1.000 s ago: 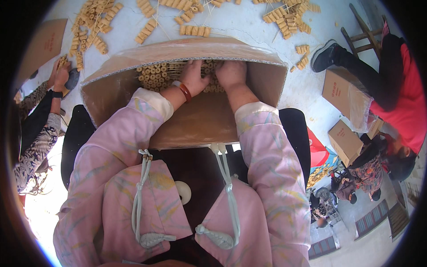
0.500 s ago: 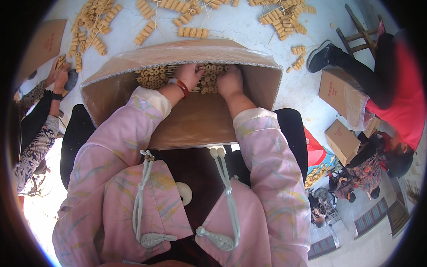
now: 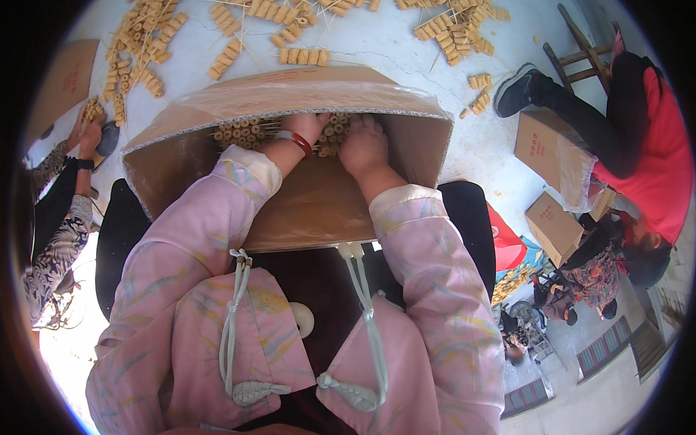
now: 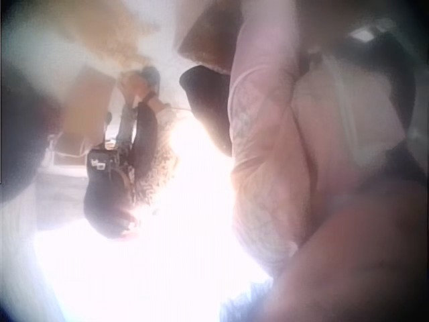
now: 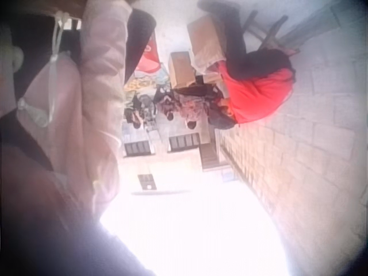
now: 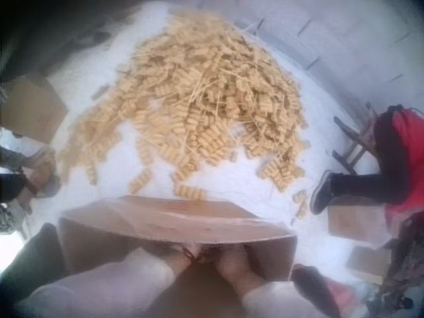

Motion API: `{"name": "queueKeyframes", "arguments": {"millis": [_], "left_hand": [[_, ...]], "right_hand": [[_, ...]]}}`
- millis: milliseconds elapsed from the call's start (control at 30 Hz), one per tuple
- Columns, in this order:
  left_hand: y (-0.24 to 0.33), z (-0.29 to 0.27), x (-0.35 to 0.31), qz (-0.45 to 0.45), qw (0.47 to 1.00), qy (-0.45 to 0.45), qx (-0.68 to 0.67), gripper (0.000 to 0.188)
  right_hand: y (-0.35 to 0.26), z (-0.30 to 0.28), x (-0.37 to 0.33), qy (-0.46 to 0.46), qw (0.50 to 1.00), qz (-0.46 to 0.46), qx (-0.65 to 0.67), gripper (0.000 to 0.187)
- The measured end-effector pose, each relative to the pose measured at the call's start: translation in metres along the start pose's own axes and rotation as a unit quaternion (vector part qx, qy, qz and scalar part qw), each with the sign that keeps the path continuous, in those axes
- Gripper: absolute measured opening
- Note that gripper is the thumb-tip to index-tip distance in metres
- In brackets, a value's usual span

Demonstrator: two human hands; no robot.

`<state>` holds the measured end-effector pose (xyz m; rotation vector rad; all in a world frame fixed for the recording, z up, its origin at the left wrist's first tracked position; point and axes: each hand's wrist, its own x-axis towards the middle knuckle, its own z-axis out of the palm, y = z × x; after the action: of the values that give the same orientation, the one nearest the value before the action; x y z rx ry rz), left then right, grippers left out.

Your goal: The person threads small, ring-shaped snacks onto wooden skewers and places them into a cardboard box. They repeatedly pick up snacks and skewers, align them, and insert the skewers through the snack centers.

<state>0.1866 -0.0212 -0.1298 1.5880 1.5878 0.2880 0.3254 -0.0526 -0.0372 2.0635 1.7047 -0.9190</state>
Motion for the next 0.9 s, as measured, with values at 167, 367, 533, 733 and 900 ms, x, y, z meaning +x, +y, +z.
{"name": "queueKeyframes", "arguments": {"millis": [167,367,533,733,900], "left_hand": [[0.007,-0.027,-0.010,-0.041,0.994,-0.096,-0.032,0.040],[0.007,-0.032,-0.029,-0.047,0.993,-0.099,0.040,0.042],[-0.003,-0.012,-0.019,-0.047,0.991,-0.113,0.046,0.041],[-0.005,-0.006,-0.019,-0.067,0.989,-0.123,0.051,0.039],[-0.010,-0.003,-0.017,-0.073,0.987,-0.145,-0.007,0.033]], "right_hand": [[-0.012,-0.013,0.005,-0.091,0.994,0.050,-0.040,0.059],[-0.017,-0.007,-0.021,-0.153,0.986,0.033,-0.051,0.062],[-0.017,0.006,-0.026,-0.076,0.987,-0.037,-0.140,0.068],[-0.011,0.001,-0.022,-0.131,0.988,-0.008,-0.080,0.066],[-0.010,0.001,-0.015,-0.123,0.986,0.002,-0.116,0.063]]}}
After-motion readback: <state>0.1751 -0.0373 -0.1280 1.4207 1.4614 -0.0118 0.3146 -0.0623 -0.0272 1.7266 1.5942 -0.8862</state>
